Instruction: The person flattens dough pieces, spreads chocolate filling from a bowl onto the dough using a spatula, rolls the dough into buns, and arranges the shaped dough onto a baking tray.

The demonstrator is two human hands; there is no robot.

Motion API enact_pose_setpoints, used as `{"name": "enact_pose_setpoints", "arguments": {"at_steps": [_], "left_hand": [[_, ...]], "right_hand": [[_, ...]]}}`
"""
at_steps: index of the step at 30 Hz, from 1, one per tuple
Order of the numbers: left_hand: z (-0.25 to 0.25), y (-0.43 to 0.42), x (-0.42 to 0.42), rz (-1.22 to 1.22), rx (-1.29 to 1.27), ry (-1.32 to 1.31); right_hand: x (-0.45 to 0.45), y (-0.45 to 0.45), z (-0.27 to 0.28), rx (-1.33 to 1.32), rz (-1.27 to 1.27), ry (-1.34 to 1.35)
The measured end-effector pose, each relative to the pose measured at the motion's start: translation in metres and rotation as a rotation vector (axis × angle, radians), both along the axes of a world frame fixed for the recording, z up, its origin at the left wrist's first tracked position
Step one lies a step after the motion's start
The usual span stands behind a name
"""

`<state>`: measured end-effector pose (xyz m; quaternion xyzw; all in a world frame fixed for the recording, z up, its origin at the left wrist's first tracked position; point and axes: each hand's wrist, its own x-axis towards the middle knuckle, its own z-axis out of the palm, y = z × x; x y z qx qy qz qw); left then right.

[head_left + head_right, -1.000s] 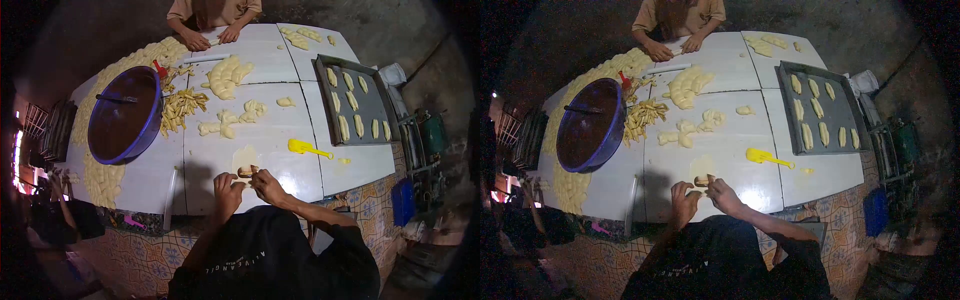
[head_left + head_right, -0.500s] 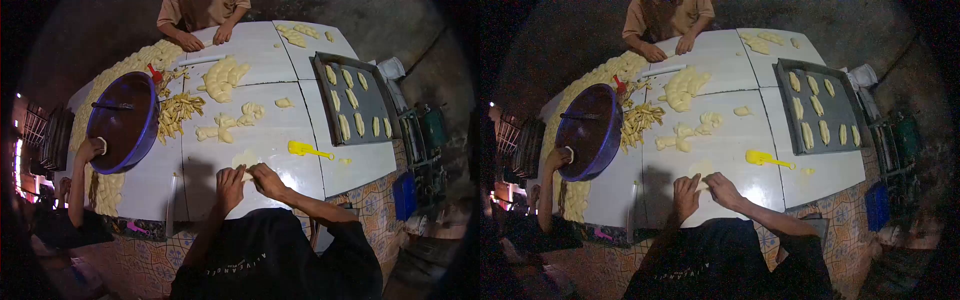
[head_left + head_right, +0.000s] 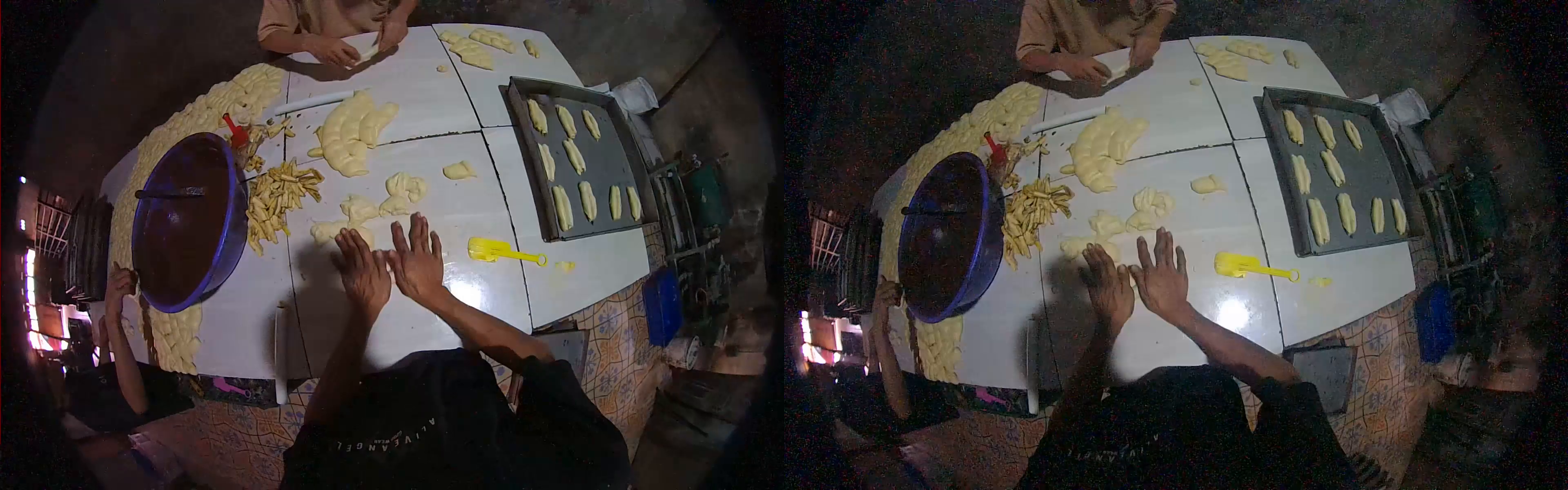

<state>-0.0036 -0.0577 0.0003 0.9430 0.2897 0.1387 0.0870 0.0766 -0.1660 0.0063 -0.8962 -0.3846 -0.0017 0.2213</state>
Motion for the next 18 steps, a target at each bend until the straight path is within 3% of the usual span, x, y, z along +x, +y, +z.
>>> {"name": "enact_pose_setpoints", "arguments": {"at_steps": [2, 4, 5, 6, 8, 9, 12, 13, 14, 16, 18], "left_hand": [[-0.003, 0.021, 0.025, 0.045, -0.002, -0.059], [-0.011, 0.038, 0.033, 0.138, -0.229, -0.354], [-0.012, 0.033, 0.022, 0.069, -0.197, -0.48], [-0.007, 0.027, 0.01, 0.067, -0.198, -0.481], [0.004, 0.012, -0.01, -0.08, -0.136, 0.073], [0.0, 0.009, -0.005, -0.075, -0.18, 0.112], [0.002, 0.02, 0.022, 0.053, -0.123, 0.028], [-0.014, 0.029, 0.028, 0.125, 0.062, 0.001], [-0.019, 0.034, 0.026, 0.125, 0.07, -0.004], [-0.022, 0.04, 0.019, 0.146, 0.017, -0.274], [0.012, 0.025, -0.005, 0.168, 0.152, -0.131]], "right_hand": [[0.03, 0.021, -0.001, 0.149, -0.073, 0.041], [0.042, 0.017, 0.014, 0.22, -0.11, 0.074], [0.046, 0.006, 0.022, 0.318, -0.063, 0.144], [0.047, -0.003, 0.024, 0.416, -0.018, 0.214], [0.031, -0.014, 0.015, 0.178, 0.071, 0.11], [0.028, -0.012, 0.008, 0.085, 0.108, 0.038], [0.038, 0.011, 0.003, -0.025, 0.024, -0.06], [0.049, 0.018, 0.004, 0.076, -0.013, -0.048], [0.058, 0.024, 0.005, 0.115, -0.091, -0.001], [0.064, 0.012, 0.025, 0.311, -0.068, 0.106], [0.055, -0.013, 0.024, 0.367, 0.042, 0.146]]}}
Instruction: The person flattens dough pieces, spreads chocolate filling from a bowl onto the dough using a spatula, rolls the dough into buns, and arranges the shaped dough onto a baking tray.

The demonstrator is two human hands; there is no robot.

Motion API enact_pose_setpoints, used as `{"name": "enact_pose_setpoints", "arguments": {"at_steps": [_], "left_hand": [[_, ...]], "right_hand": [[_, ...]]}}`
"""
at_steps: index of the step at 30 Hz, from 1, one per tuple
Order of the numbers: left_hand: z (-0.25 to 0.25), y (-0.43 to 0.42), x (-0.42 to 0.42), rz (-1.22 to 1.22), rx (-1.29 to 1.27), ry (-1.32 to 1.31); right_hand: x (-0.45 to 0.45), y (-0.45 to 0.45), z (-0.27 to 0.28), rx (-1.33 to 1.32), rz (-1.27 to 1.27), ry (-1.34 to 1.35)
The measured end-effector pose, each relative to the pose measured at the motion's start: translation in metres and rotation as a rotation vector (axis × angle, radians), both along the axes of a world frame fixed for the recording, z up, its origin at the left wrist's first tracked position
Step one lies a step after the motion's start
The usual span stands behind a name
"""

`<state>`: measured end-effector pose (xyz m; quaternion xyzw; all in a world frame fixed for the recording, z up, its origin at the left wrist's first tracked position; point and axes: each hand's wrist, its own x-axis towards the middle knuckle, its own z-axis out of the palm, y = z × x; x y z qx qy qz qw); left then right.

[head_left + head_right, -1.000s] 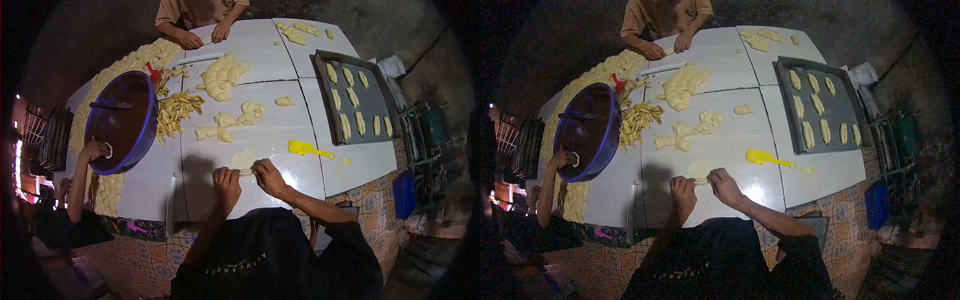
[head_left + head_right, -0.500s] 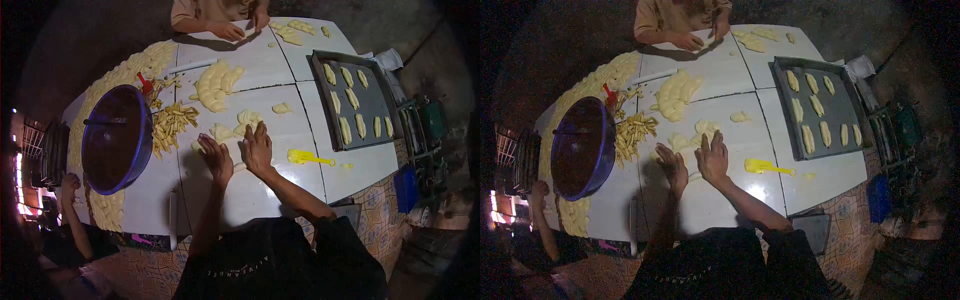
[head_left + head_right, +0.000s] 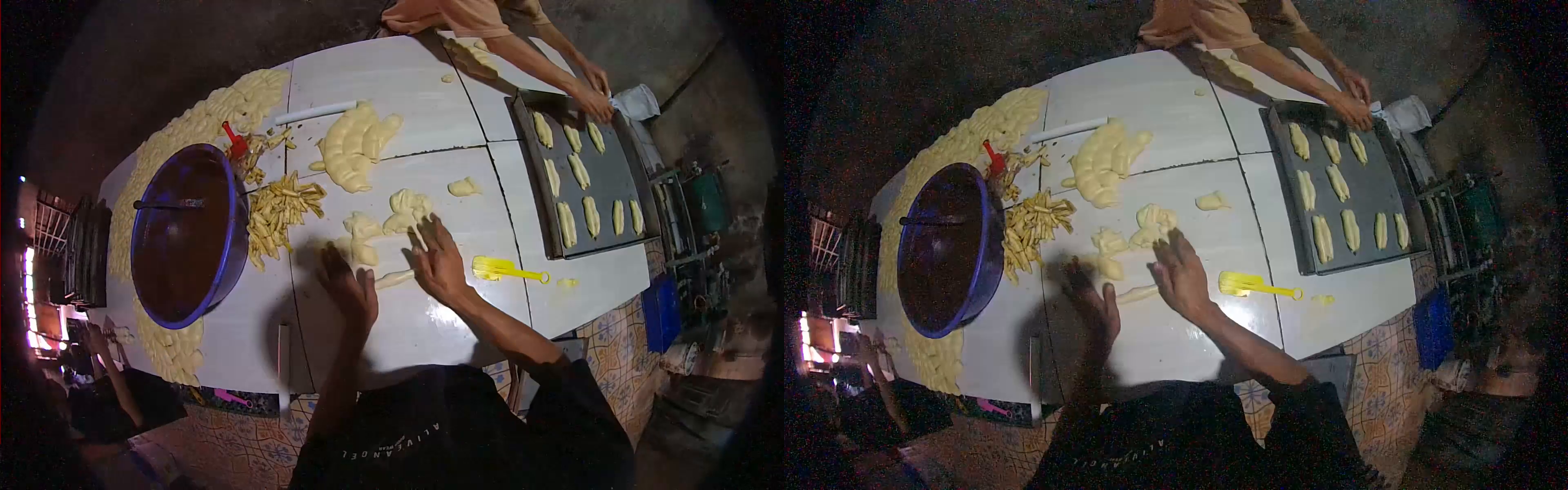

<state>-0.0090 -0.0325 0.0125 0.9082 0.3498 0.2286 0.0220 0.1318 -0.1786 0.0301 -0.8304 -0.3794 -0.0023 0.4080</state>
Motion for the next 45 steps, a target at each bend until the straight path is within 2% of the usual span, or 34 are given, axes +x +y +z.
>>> {"name": "enact_pose_setpoints", "arguments": {"at_steps": [2, 4, 6, 8, 9, 11, 12, 13, 14, 15, 17, 18, 19, 20, 21, 22, 24, 26, 27, 30, 31, 32, 33, 34, 35, 36, 38, 39, 41, 42, 43, 44, 45], "left_hand": [[0.008, -0.014, -0.023, -0.305, -0.602, -0.077], [-0.009, -0.021, -0.019, -0.518, -0.362, -0.203], [-0.012, -0.017, -0.014, -0.52, -0.556, -0.284], [-0.014, -0.009, -0.022, -0.564, -0.765, -0.413], [0.007, -0.011, -0.038, -0.522, -0.848, -0.289], [0.026, -0.02, -0.07, -0.671, -0.695, -0.004], [0.038, -0.038, -0.091, -0.715, -0.804, -0.094], [0.04, -0.055, -0.113, -0.631, -1.006, -0.034], [0.022, -0.061, -0.135, -0.812, -0.74, 0.041], [0.032, -0.071, -0.147, -0.754, -0.938, 0.172], [-0.018, -0.077, -0.185, -0.751, -0.464, 0.158], [-0.039, -0.08, -0.192, -0.447, -0.536, 0.136], [-0.057, -0.08, -0.201, -0.133, -0.596, 0.121], [-0.074, -0.065, -0.216, -0.144, -0.603, 0.125], [-0.09, -0.041, -0.233, -0.239, -0.458, -0.004], [-0.1, -0.027, -0.236, -0.333, -0.306, -0.138], [-0.11, -0.017, -0.234, -0.249, -0.163, -0.127], [-0.114, -0.018, -0.229, -0.182, -0.125, -0.109], [-0.115, -0.021, -0.228, -0.164, -0.116, -0.108], [-0.12, -0.025, -0.223, -0.131, -0.106, -0.122], [-0.123, -0.025, -0.222, -0.119, -0.116, -0.126], [-0.132, -0.024, -0.222, -0.089, -0.169, -0.13], [-0.146, -0.023, -0.224, -0.041, -0.289, -0.145], [-0.142, -0.03, -0.218, -0.025, -0.38, -0.157], [-0.08, -0.05, -0.201, -0.137, 0.037, -0.153], [-0.087, -0.047, -0.212, -0.099, 0.052, -0.131], [-0.122, -0.043, -0.227, -0.096, -0.084, -0.038], [-0.123, -0.043, -0.23, -0.071, -0.079, -0.03], [-0.127, -0.044, -0.231, -0.079, -0.108, -0.135], [-0.135, -0.045, -0.232, -0.062, -0.099, -0.141], [-0.157, -0.048, -0.236, 0.023, -0.104, -0.173], [-0.156, -0.048, -0.229, 0.105, -0.112, -0.208], [-0.155, -0.049, -0.225, 0.125, -0.106, -0.219]], "right_hand": [[-0.012, -0.015, -0.01, 0.036, 0.204, -0.041], [-0.019, -0.013, -0.028, 0.043, 0.362, 0.088], [-0.02, -0.01, -0.02, 0.062, 0.375, 0.081], [-0.023, -0.013, -0.005, -0.025, 0.353, 0.393], [-0.025, -0.021, 0.005, -0.046, 0.382, 0.622], [-0.041, -0.048, 0.011, 0.032, 0.613, 0.569], [-0.051, -0.066, 0.023, 0.031, 0.721, 0.5], [-0.064, -0.081, 0.023, 0.014, 0.809, 0.538], [-0.078, -0.094, 0.021, -0.003, 0.89, 0.576], [-0.095, -0.112, 0.014, -0.073, 0.811, 0.502], [-0.107, -0.146, -0.008, -0.135, 0.607, 0.362], [-0.107, -0.16, 0.023, -0.051, 0.246, 0.601], [-0.097, -0.18, 0.016, 0.042, 0.091, 0.343], [-0.085, -0.196, 0.002, 0.13, -0.215, 0.474], [-0.072, -0.213, 0.032, 0.047, -0.396, 0.305], [-0.05, -0.236, -0.002, -0.111, -0.516, -0.116], [-0.021, -0.269, -0.036, -0.331, -0.601, -0.258], [-0.016, -0.273, -0.029, -0.474, -0.572, -0.332], [-0.019, -0.274, -0.029, -0.474, -0.564, -0.332], [-0.044, -0.271, -0.022, -0.232, -0.503, -0.206], [-0.056, -0.267, -0.016, -0.084, -0.451, -0.089], [-0.072, -0.257, 0.002, -0.013, -0.391, 0.275], [-0.082, -0.247, -0.005, 0.034, -0.194, 0.132], [-0.086, -0.223, -0.002, -0.032, 0.04, 0.078], [-0.09, -0.189, 0.005, -0.112, 0.179, 0.076], [-0.091, -0.153, 0.01, -0.189, 0.312, 0.069], [-0.081, -0.083, -0.016, -0.343, 0.417, -0.18], [-0.077, -0.048, -0.017, -0.38, 0.455, -0.245], [-0.088, -0.004, -0.019, -0.473, 0.609, -0.281], [-0.091, -0.003, -0.017, -0.458, 0.811, -0.348], [-0.089, -0.011, -0.011, -0.431, 0.934, -0.359], [-0.082, -0.025, -0.009, -0.408, 1.056, -0.372], [-0.07, -0.033, -0.014, -0.38, 1.082, -0.355]]}}
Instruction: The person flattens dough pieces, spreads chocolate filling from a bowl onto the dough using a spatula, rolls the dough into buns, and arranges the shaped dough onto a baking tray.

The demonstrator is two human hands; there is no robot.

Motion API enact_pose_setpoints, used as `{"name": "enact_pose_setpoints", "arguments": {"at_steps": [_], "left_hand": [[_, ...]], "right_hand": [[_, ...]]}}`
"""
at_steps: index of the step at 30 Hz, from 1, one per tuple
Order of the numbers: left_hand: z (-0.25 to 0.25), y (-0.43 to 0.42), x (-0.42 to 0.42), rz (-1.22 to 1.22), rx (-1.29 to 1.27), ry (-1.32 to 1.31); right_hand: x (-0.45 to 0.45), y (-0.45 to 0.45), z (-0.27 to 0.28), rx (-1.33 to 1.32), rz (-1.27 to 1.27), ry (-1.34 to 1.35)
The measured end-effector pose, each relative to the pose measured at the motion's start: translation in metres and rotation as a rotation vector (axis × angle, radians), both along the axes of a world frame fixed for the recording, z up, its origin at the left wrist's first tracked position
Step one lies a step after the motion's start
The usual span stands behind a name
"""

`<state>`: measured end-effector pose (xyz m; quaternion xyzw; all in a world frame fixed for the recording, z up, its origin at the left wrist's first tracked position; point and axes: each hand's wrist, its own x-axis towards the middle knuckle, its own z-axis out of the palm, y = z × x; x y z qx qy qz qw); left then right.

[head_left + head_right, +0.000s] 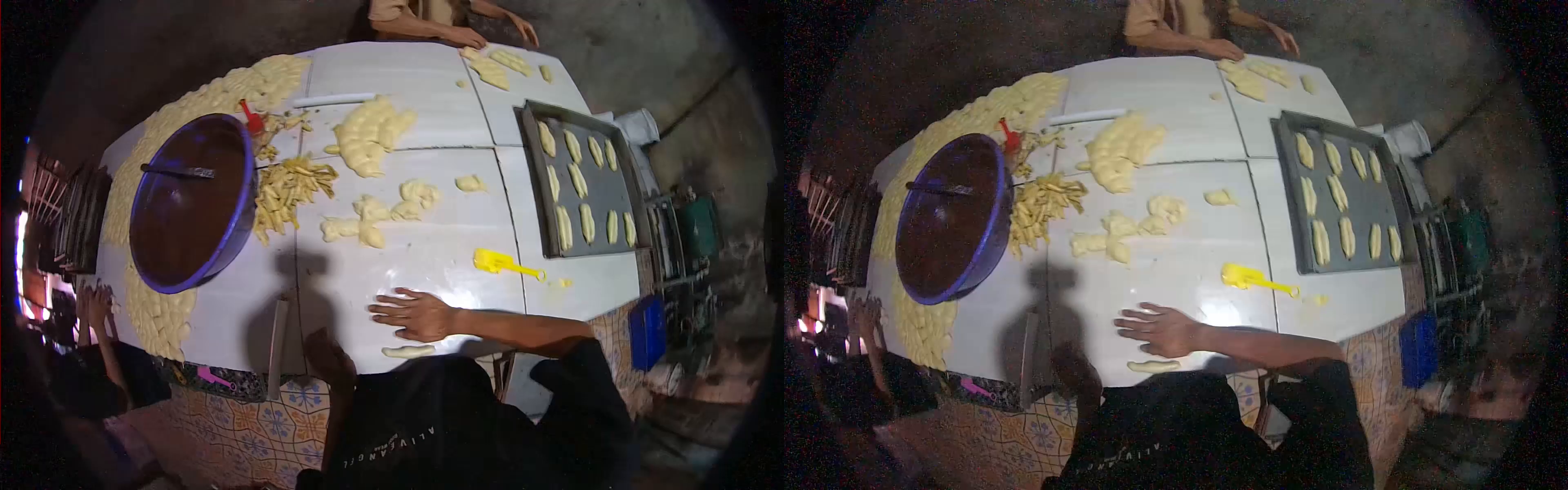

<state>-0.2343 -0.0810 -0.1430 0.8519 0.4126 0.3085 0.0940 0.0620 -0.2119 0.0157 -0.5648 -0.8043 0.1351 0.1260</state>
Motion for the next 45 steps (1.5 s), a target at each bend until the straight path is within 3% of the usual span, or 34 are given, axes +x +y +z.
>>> {"name": "enact_pose_setpoints", "arguments": {"at_steps": [1, 5, 6, 9, 10, 11, 12, 13, 14, 15, 16, 18, 21, 22, 23, 25, 27, 29, 30, 31, 32, 33, 35, 36, 38, 39, 41, 42, 45], "left_hand": [[0.021, -0.003, 0.01, 0.013, -0.057, -0.056], [0.115, -0.018, 0.046, 0.139, -0.162, -0.018], [0.059, -0.015, 0.034, 0.165, -0.085, -0.104], [0.064, -0.013, 0.033, 0.17, -0.217, -0.171], [0.005, -0.004, 0.015, 0.165, -0.127, -0.066], [-0.001, -0.007, 0.007, 0.161, -0.111, -0.077], [-0.008, -0.008, 0.003, 0.196, -0.044, 0.11], [0.003, -0.007, 0.007, 0.199, -0.033, 0.101], [0.023, -0.009, 0.007, 0.199, 0.06, 0.467], [0.046, -0.01, 0.013, 0.195, 0.072, 0.463], [0.069, -0.01, 0.021, 0.14, 0.038, 0.38], [0.109, -0.008, 0.033, 0.028, -0.024, 0.22], [0.152, -0.008, 0.057, -0.09, -0.07, 0.065], [0.162, -0.01, 0.064, -0.133, -0.071, -0.097], [0.173, -0.009, 0.071, -0.173, -0.073, -0.258], [0.185, -0.003, 0.084, -0.227, -0.058, -0.261], [0.184, -0.008, 0.101, -0.288, -0.887, -0.483], [0.213, -0.017, 0.124, -0.418, -1.448, -0.775], [0.2, -0.02, 0.131, -0.539, -1.626, -0.918], [0.188, -0.027, 0.136, -0.524, -1.64, -0.92], [0.181, -0.032, 0.145, -0.451, -1.603, -0.928], [0.175, -0.035, 0.15, -0.379, -1.563, -0.934], [0.174, -0.031, 0.146, -0.488, -1.464, -0.784], [0.178, -0.031, 0.145, -0.541, -1.354, -0.718], [0.181, -0.029, 0.144, -0.658, -1.206, -0.614], [0.176, -0.03, 0.143, -0.657, -1.214, -0.605], [0.174, -0.03, 0.149, -0.628, -1.244, -0.738], [0.179, -0.028, 0.15, -0.589, -1.472, -0.911], [0.204, -0.026, 0.145, -0.551, -1.364, -0.808]], "right_hand": [[0.017, -0.003, -0.002, -0.038, -0.016, -0.041], [0.018, 0.027, 0.004, 0.03, -0.579, -0.097], [0.001, 0.036, 0.002, 0.005, -0.586, -0.001], [-0.038, 0.024, 0.015, -0.07, -0.137, 0.012], [-0.033, 0.023, 0.015, -0.065, -0.074, 0.12], [-0.023, 0.021, 0.009, -0.06, -0.01, 0.229], [-0.006, 0.03, 0.003, -0.135, 0.059, 0.494], [0.011, 0.037, 0.014, -0.189, -0.022, 0.68], [0.018, 0.039, 0.05, -0.193, -0.413, 0.564], [0.04, 0.049, 0.05, 0.092, -0.517, 0.451], [0.05, 0.057, 0.069, 0.144, -0.83, 0.422], [0.082, 0.076, 0.061, 0.306, -1.005, 0.178], [0.107, 0.095, 0.002, 0.357, -0.932, 0.088], [0.111, 0.098, -0.007, 0.357, -0.925, 0.251], [0.109, 0.092, 0.001, 0.368, -0.921, 0.26], [0.094, 0.07, 0.024, 0.391, -0.839, 0.478], [0.06, 0.037, 0.071, 0.257, -0.866, 0.767], [0.024, 0.01, 0.109, 0.259, -0.69, 0.707], [0.013, 0.001, 0.093, 0.249, -0.589, 0.652], [0.002, -0.009, 0.078, 0.241, -0.488, 0.598], [-0.011, -0.014, 0.079, 0.105, -0.519, 0.778], [-0.021, -0.02, 0.082, 0.126, -0.62, 0.784], [-0.029, -0.021, 0.089, 0.166, -0.84, 0.921], [-0.025, -0.02, 0.079, 0.302, -0.825, 0.762], [-0.027, -0.019, 0.076, 0.174, -0.782, 0.806], [-0.03, -0.019, 0.074, 0.048, -0.733, 0.847], [-0.032, -0.019, 0.06, 0.147, -0.72, 0.845], [-0.03, -0.02, 0.059, 0.123, -0.749, 0.903], [-0.032, -0.019, 0.072, 0.017, -0.825, 1.074]]}}
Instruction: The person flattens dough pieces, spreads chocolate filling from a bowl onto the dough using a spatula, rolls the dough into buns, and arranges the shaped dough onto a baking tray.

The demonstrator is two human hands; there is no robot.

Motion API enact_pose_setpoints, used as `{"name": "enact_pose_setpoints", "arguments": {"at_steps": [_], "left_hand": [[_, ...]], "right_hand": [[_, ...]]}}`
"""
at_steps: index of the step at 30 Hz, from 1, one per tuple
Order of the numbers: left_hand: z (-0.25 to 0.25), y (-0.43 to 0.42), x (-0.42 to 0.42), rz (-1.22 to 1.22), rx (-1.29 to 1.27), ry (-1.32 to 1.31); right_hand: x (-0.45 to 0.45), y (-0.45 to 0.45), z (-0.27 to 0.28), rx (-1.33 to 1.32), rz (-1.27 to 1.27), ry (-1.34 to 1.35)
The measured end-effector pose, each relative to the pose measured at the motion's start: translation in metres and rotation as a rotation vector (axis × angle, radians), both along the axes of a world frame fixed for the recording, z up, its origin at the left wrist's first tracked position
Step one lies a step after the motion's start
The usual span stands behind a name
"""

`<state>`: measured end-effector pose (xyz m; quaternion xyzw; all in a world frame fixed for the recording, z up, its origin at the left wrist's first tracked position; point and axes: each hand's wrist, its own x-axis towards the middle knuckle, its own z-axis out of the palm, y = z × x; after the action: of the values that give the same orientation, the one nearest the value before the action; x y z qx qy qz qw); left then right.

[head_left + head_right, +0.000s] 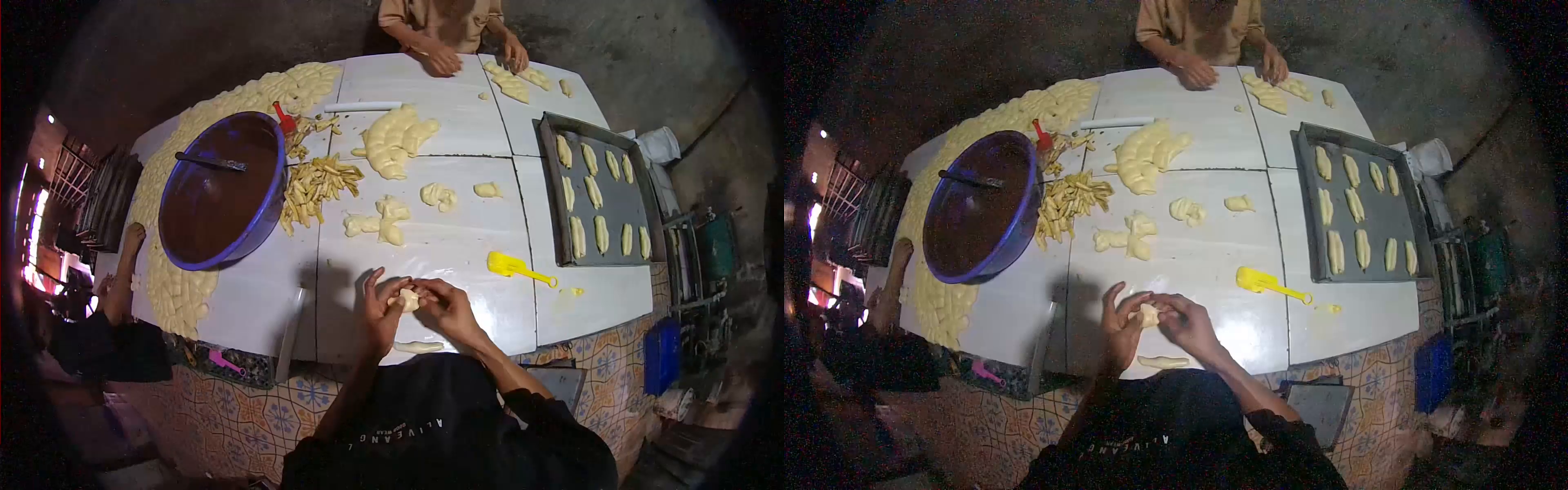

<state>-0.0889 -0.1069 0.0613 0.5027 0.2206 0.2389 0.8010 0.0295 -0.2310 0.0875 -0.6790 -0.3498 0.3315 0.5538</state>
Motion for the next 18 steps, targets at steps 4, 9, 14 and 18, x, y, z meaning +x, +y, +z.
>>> {"name": "enact_pose_setpoints", "arguments": {"at_steps": [4, 9, 14, 18], "left_hand": [[-0.002, -0.004, -0.004, 0.036, 0.257, -0.072], [-0.009, -0.007, -0.001, 0.08, 0.196, -0.105], [-0.033, 0.007, 0.008, 0.013, 0.553, 0.024], [-0.037, 0.013, 0.005, 0.301, 1.057, 0.362]], "right_hand": [[-0.009, 0.002, -0.034, 0.128, -0.093, 0.036], [-0.017, 0.008, -0.036, 0.024, -0.182, 0.112], [-0.013, 0.007, -0.05, -0.075, -0.169, -0.334], [-0.004, -0.011, -0.048, -0.186, -0.106, -0.775]]}}
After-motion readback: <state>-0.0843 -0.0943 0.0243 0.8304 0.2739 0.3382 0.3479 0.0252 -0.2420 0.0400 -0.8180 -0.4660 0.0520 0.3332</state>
